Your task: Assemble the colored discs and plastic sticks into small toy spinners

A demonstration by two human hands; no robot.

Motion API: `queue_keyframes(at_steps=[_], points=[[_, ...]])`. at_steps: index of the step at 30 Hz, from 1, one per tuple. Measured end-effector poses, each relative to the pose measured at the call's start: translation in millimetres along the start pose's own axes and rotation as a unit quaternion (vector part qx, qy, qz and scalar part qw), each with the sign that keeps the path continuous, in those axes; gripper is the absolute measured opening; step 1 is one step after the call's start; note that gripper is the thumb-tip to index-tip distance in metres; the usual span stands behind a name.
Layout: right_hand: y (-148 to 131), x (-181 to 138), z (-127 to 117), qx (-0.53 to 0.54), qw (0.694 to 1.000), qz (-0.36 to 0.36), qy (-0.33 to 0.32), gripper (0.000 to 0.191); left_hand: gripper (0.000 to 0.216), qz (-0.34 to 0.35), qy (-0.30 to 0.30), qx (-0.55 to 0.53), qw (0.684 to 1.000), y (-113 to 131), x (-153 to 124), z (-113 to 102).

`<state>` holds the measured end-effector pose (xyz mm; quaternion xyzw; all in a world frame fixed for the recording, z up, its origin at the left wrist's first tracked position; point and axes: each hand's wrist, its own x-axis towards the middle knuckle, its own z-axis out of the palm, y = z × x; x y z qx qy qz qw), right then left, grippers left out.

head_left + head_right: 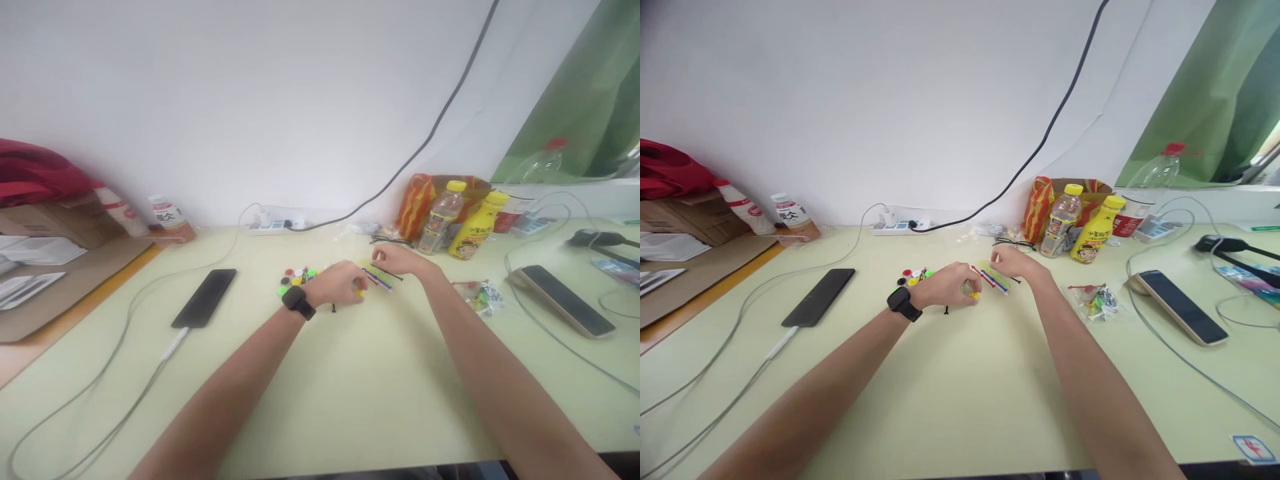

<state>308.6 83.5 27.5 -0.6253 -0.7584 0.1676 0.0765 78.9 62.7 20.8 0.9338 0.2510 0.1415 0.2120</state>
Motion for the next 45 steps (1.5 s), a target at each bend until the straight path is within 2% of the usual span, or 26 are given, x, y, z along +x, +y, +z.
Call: queue_keyframes(at_steps=[2,5,9,11,16,24,29,32,34,38,45], points=[[5,2,2,-0.011,1.0,0.019,0.004,0.023,0.018,0.002,0.008,0.013,1.0,-2,-1,-3],[10,2,7,-0.018,0.999,0.035,-0.005,0.039,0.031,0.016,0.026,0.042,0.999,-7,-2,-4],[9,2,13,-0.017,0.999,0.002,-0.027,0.058,0.033,0.022,0.036,0.078,0.996,-19,-3,0],[5,2,15,-0.014,0.999,-0.013,-0.04,0.052,0.03,0.019,0.033,0.083,0.996,-25,-3,1],[-7,5,16,-0.001,0.997,-0.002,-0.071,0.02,0.02,0.006,0.026,0.088,0.996,-30,-2,1],[-25,1,21,0.072,0.988,0.034,-0.133,0.015,0.027,0.022,0.035,0.079,0.996,-22,-3,-6],[-20,5,19,0.09,0.994,-0.01,-0.069,0.024,0.037,0.046,0.057,0.078,0.994,-6,1,-1],[-11,10,21,0.091,0.994,-0.044,-0.032,0.036,0.04,0.058,0.069,0.07,0.993,8,3,14],[-6,12,23,0.09,0.994,-0.053,-0.022,0.042,0.04,0.09,0.082,0.073,0.99,18,4,28],[2,13,27,0.095,0.992,-0.083,0.01,0.042,0.028,0.114,0.073,0.107,0.985,25,5,46],[-1,19,36,0.196,0.967,-0.159,-0.019,0.039,0.022,0.092,0.061,0.152,0.982,18,5,44]])
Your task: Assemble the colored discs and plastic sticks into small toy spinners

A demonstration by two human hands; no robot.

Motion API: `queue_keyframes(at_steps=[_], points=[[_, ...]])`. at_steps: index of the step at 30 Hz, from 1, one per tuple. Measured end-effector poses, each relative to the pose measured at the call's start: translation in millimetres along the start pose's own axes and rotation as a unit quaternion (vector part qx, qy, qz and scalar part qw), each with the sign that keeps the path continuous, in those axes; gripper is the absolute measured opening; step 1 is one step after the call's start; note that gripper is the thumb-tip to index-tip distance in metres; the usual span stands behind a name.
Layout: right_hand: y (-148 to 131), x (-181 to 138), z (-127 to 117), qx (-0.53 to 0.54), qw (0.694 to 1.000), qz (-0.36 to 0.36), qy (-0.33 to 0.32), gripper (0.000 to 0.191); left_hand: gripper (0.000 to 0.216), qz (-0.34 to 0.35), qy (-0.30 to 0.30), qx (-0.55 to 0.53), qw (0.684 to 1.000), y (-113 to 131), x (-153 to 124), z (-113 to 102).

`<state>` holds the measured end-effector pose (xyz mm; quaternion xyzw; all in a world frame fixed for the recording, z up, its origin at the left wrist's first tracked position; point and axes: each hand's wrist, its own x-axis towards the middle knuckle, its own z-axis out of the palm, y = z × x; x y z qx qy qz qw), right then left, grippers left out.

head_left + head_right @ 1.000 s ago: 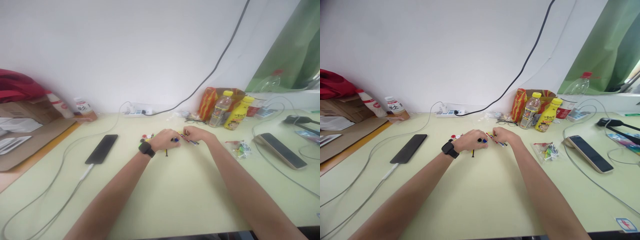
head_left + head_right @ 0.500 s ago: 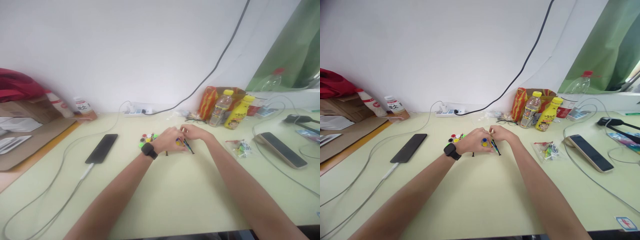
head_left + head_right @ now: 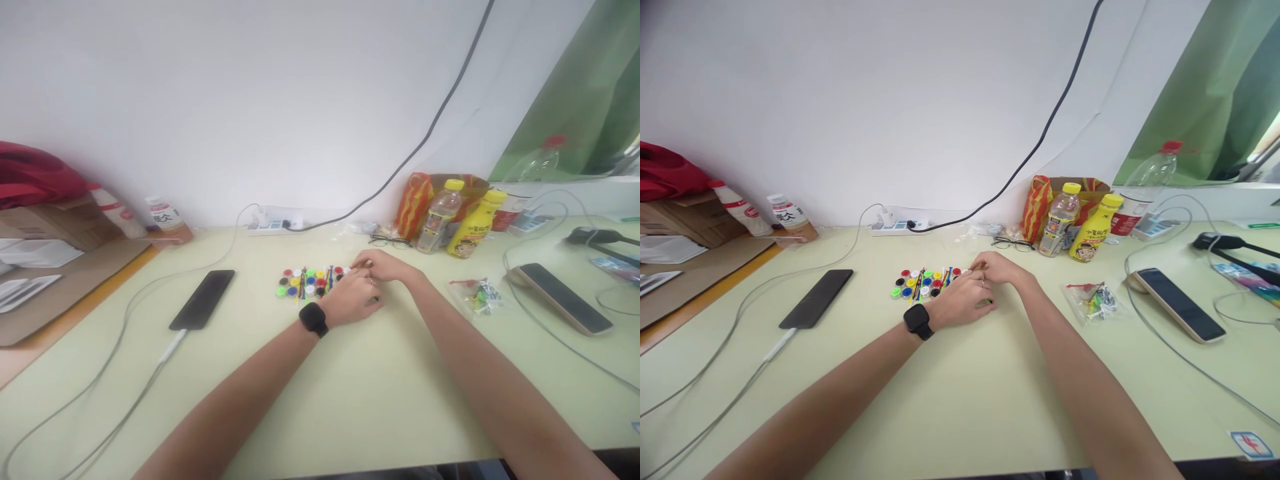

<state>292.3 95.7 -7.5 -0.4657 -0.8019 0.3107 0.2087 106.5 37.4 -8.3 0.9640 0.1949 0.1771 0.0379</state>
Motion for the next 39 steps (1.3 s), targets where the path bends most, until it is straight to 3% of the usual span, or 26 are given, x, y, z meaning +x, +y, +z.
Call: queue_keyframes(at_steps=[8,16,19,22,28,35,39], points=[[-6,0,4,0.061,0.998,0.025,0.009,0.034,0.027,0.003,-0.013,0.027,1.0,-2,-2,-2],[-13,-3,-3,0.08,0.997,-0.001,-0.013,0.032,0.017,-0.007,0.004,-0.06,0.998,-13,-3,-13],[-16,-6,-10,0.033,0.997,0.061,0.015,0.021,0.022,-0.046,0.027,-0.068,0.996,-29,-5,-32],[-18,-11,-14,0.011,0.989,0.147,0.02,0.016,0.029,-0.121,0.095,-0.052,0.987,-50,-13,-57],[-32,-9,-3,0.054,0.975,0.216,-0.023,0.025,0.03,-0.204,0.098,-0.062,0.972,-79,-32,-84],[-55,-8,6,0.113,0.964,0.232,-0.069,0.028,0.031,-0.216,0.053,-0.066,0.973,-83,-38,-73],[-55,-8,7,0.119,0.963,0.233,-0.06,0.025,0.036,-0.192,0.014,-0.04,0.981,-81,-33,-59]])
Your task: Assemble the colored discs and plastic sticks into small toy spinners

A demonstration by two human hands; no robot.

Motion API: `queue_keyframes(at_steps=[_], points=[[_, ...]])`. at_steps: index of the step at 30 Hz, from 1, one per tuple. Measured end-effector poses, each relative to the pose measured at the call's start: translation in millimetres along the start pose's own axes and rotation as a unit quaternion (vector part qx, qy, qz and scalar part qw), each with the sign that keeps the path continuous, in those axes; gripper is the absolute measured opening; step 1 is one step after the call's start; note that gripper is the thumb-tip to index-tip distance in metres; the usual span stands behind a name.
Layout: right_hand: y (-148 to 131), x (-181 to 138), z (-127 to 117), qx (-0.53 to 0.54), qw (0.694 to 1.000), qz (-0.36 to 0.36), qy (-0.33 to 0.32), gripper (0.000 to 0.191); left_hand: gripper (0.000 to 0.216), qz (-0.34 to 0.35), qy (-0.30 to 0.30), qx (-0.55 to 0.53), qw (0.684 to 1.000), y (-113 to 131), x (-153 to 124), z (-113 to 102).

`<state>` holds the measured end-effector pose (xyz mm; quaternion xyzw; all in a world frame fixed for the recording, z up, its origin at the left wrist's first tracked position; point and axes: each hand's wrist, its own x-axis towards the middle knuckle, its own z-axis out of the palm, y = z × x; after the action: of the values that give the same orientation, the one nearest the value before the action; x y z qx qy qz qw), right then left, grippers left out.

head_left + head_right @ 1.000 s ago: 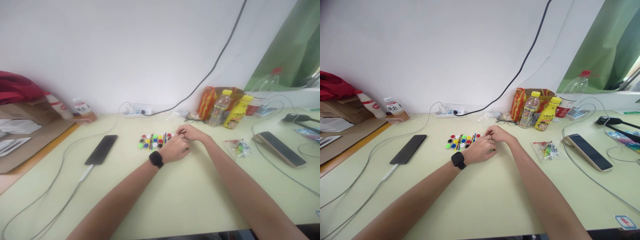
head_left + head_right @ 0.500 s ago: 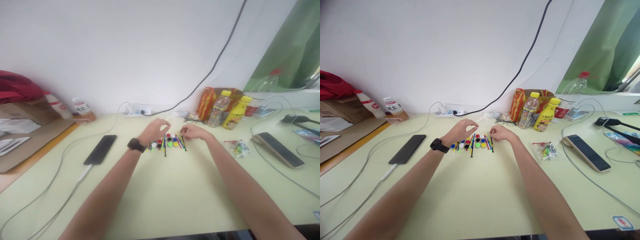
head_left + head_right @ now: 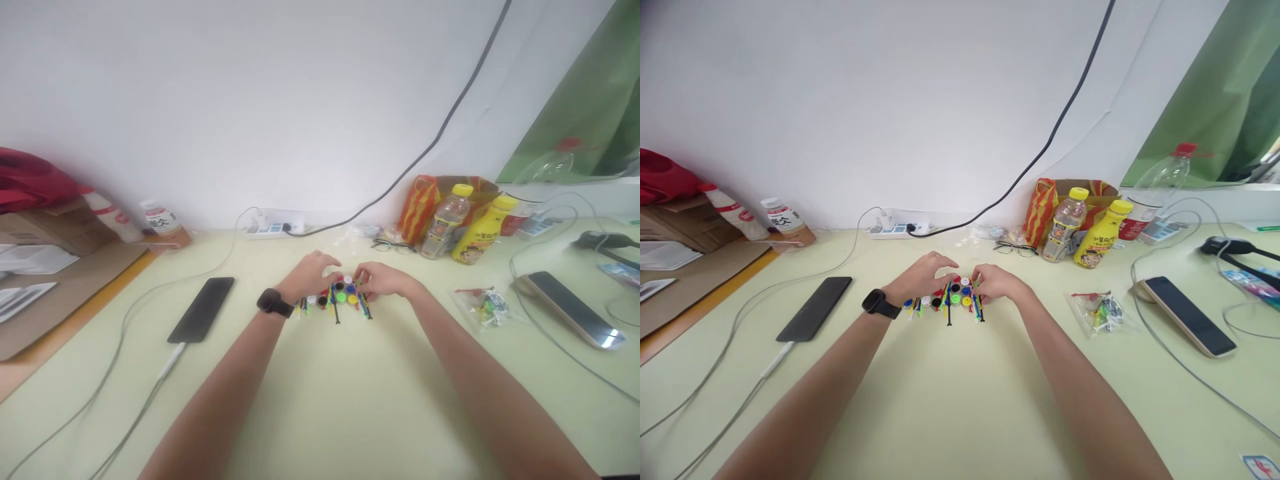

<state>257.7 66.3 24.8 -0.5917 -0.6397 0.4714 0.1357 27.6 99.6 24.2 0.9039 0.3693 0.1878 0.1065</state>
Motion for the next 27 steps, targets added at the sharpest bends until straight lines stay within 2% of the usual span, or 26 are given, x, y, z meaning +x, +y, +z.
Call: queue_keyframes(at_steps=[4,11,20,27], points=[[6,5,3,0.016,1.0,-0.001,0.01,0.025,0.027,0.024,-0.034,0.01,0.999,7,2,10],[17,11,6,0.053,0.999,0.001,0.007,0.024,0.025,0.006,-0.038,-0.044,0.998,7,1,9],[1,-5,-2,0.089,0.995,0.029,-0.02,0.015,0.024,-0.016,0.029,-0.089,0.995,8,3,0],[8,-2,0,0.118,0.993,0.015,-0.019,0.016,0.024,-0.058,0.083,-0.079,0.992,-9,-4,-20]])
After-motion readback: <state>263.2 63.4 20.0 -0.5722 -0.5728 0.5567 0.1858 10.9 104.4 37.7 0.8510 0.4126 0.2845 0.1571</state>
